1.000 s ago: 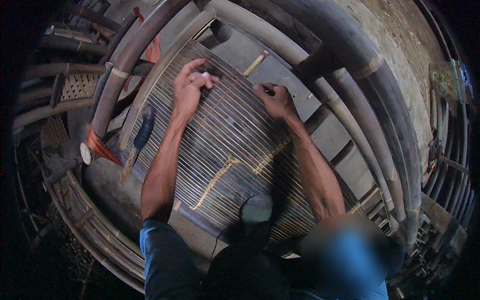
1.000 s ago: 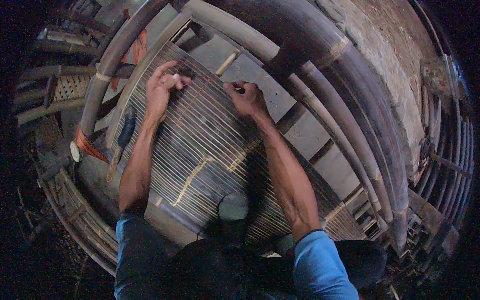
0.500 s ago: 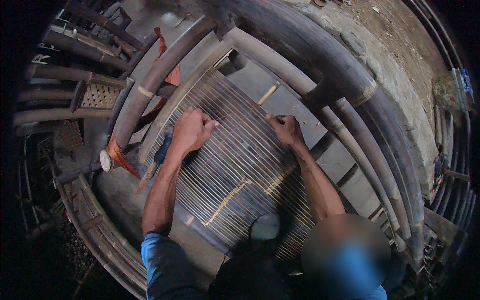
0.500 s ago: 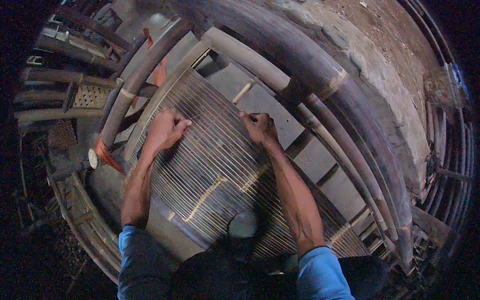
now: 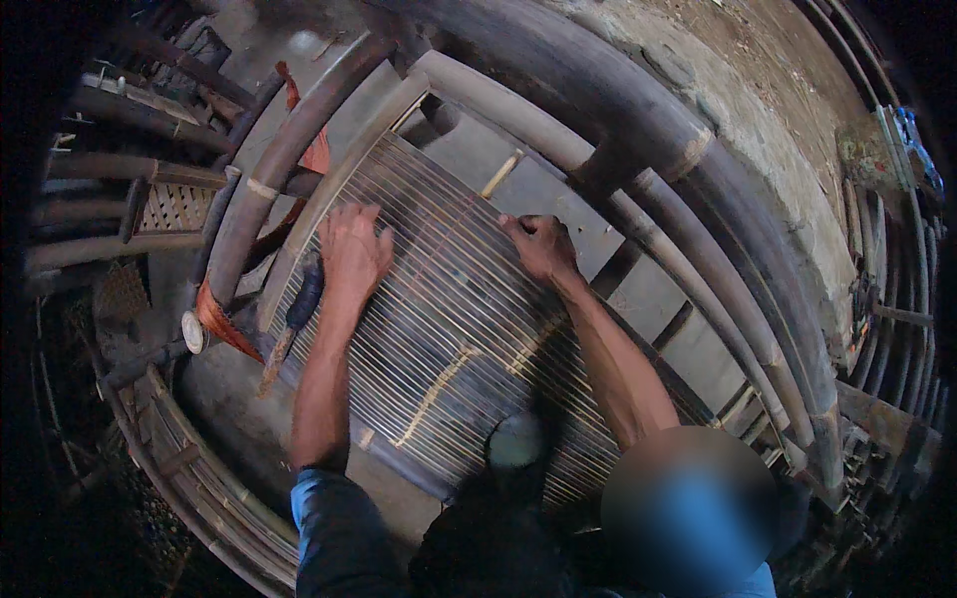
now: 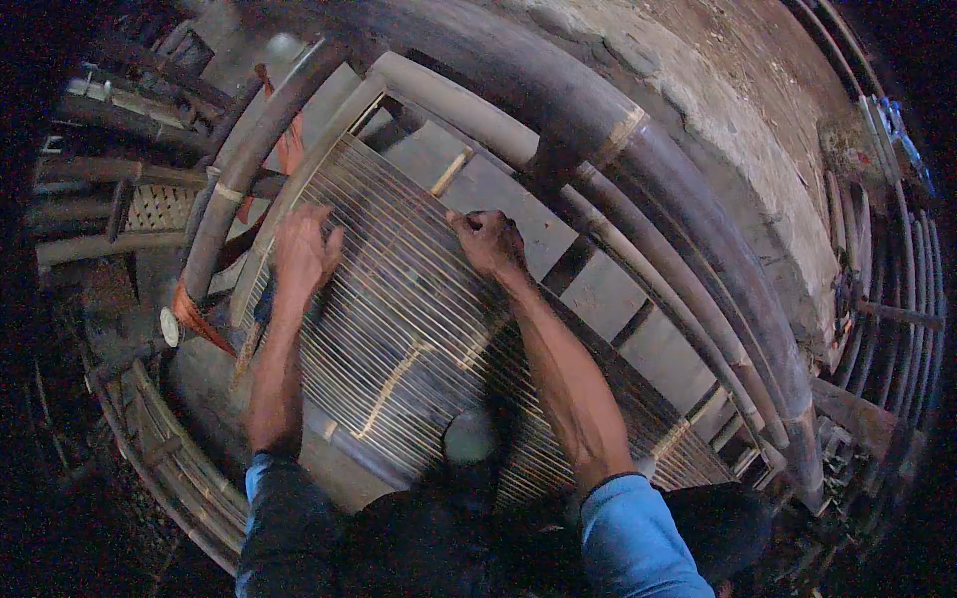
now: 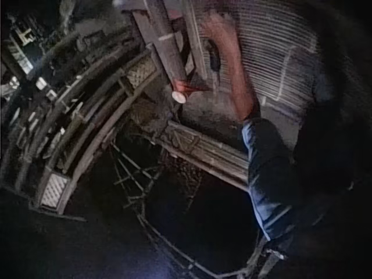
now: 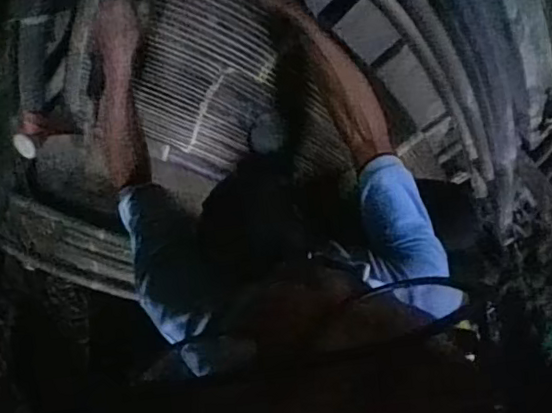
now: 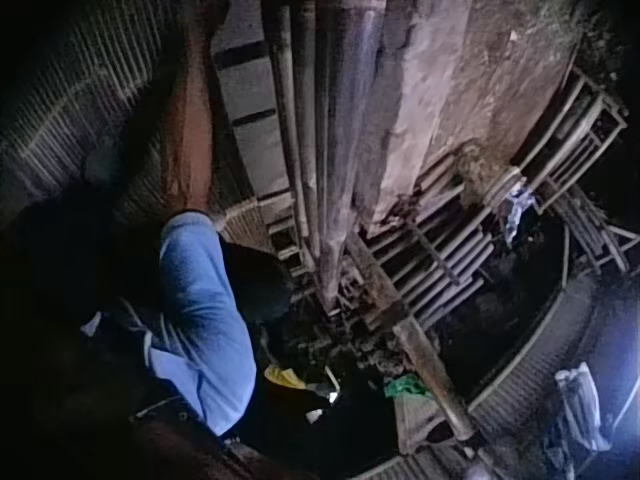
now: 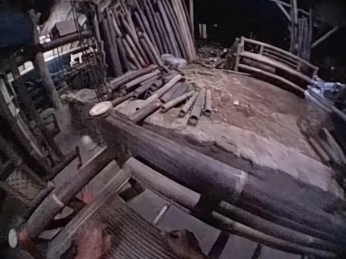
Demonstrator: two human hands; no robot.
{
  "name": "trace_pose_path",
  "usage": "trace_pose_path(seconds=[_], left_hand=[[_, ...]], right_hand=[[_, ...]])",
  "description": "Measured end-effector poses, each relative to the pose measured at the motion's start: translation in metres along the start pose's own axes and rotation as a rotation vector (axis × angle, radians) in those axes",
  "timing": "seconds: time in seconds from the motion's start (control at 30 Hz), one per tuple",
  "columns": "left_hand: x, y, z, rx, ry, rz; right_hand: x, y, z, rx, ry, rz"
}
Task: The person weaves thin bamboo strips together to form a mat, using a knife to trim a darker strip and manually threading it through the existing structure while standing over the work surface.
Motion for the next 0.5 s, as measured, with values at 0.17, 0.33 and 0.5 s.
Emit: trace_pose_path(seconds=[0.17,0.33,0.5], left_hand=[[-0.059,0.046,-0.026,-0.375,0.052,0.322],[-0.037,0.081,-0.018,-0.382,0.075,0.353],[-0.061,0.085,-0.017,-0.252,-0.107,0.188]], right_hand=[[-0.006,0.0,0.002,0.011,-0.003,0.013],[0.002,0.007,0.002,-0.023,0.002,-0.037],[-0.002,0.003,0.002,-0.095,-0.003,0.0]])
Point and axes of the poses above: each hand's wrist, its own z-axis away from the middle knuckle, its own y-axis out of the palm, x = y × z, the point moved 2 cm from there along -z, towards the middle knuckle, and after that the axes turned 13 degrees about z, right-handed, at the moved point
